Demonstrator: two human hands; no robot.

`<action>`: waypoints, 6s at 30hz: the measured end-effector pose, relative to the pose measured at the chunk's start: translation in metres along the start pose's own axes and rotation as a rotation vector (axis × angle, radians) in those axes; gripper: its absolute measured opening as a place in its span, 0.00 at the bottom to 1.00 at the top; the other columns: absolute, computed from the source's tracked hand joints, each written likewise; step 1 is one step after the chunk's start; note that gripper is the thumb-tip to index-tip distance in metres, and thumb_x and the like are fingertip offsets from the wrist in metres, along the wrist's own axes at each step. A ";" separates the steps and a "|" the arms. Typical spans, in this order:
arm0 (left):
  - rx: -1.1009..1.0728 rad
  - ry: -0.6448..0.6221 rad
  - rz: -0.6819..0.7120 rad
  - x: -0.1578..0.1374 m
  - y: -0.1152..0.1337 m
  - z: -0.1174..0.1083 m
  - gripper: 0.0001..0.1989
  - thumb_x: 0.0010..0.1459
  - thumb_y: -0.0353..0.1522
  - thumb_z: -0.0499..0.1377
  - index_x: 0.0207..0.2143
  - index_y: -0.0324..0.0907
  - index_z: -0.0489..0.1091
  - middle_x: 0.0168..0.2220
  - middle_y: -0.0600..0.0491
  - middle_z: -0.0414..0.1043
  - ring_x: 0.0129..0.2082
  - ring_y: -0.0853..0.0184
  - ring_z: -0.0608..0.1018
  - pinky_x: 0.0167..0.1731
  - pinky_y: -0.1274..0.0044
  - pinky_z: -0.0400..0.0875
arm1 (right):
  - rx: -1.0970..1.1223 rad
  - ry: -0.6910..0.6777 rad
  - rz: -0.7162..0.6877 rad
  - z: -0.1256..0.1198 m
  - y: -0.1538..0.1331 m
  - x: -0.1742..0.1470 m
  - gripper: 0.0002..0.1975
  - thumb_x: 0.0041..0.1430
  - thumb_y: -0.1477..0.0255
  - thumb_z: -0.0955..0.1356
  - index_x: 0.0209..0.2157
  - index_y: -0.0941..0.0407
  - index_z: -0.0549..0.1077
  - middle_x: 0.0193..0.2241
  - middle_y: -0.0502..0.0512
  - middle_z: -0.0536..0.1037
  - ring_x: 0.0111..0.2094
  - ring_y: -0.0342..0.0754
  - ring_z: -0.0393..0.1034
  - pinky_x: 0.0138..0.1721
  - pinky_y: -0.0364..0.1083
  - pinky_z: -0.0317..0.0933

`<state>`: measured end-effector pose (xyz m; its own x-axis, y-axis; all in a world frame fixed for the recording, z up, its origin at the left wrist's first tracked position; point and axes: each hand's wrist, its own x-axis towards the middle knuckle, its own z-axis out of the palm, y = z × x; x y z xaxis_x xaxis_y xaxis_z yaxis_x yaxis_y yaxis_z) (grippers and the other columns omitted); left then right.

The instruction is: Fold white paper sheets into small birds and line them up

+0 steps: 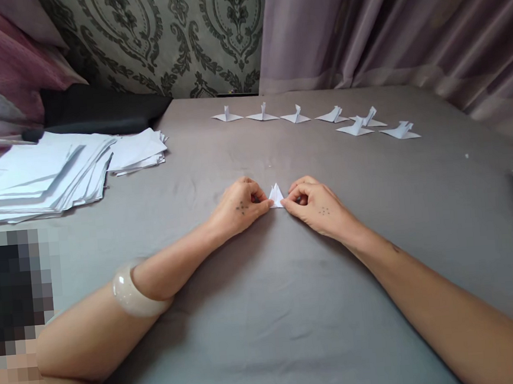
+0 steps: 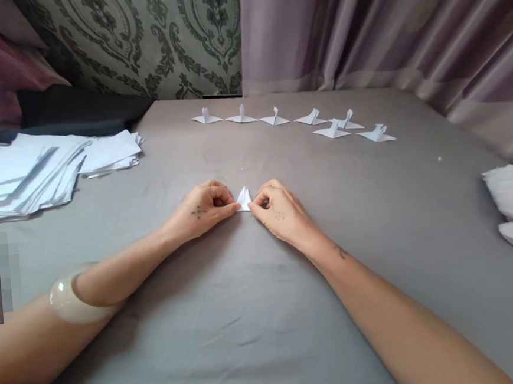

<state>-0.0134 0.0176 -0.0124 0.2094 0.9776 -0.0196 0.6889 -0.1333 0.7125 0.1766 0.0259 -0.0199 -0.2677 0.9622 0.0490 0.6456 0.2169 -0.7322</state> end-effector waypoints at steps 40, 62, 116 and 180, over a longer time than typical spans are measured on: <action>0.569 -0.146 0.535 -0.027 0.017 0.000 0.15 0.58 0.24 0.49 0.43 0.37 0.71 0.42 0.43 0.74 0.48 0.58 0.73 0.49 0.67 0.67 | -0.608 -0.108 -0.535 -0.012 -0.010 -0.032 0.21 0.61 0.81 0.58 0.52 0.55 0.71 0.52 0.55 0.73 0.47 0.53 0.66 0.45 0.52 0.64; -0.116 0.124 0.096 -0.008 0.003 0.001 0.11 0.49 0.27 0.53 0.32 0.39 0.75 0.33 0.52 0.73 0.27 0.72 0.70 0.30 0.79 0.67 | -0.038 0.044 -0.223 -0.004 0.006 -0.017 0.08 0.54 0.70 0.68 0.38 0.52 0.72 0.39 0.53 0.74 0.35 0.45 0.71 0.37 0.46 0.64; 0.126 0.021 0.480 0.004 -0.006 0.012 0.08 0.59 0.26 0.57 0.39 0.40 0.74 0.38 0.49 0.74 0.39 0.65 0.72 0.40 0.74 0.67 | -0.115 0.076 -0.180 -0.009 0.005 -0.019 0.09 0.54 0.76 0.64 0.37 0.53 0.72 0.28 0.48 0.75 0.28 0.42 0.67 0.32 0.43 0.59; -0.003 0.092 0.329 0.022 0.004 0.025 0.09 0.56 0.36 0.58 0.29 0.40 0.71 0.23 0.58 0.63 0.23 0.74 0.65 0.25 0.81 0.60 | 0.133 0.098 -0.047 -0.008 0.012 -0.005 0.09 0.46 0.75 0.63 0.31 0.54 0.72 0.27 0.50 0.77 0.27 0.44 0.68 0.34 0.45 0.62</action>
<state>0.0117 0.0341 -0.0273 0.3566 0.8929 0.2750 0.5927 -0.4437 0.6722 0.1912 0.0250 -0.0235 -0.2198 0.9645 0.1466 0.5320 0.2444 -0.8107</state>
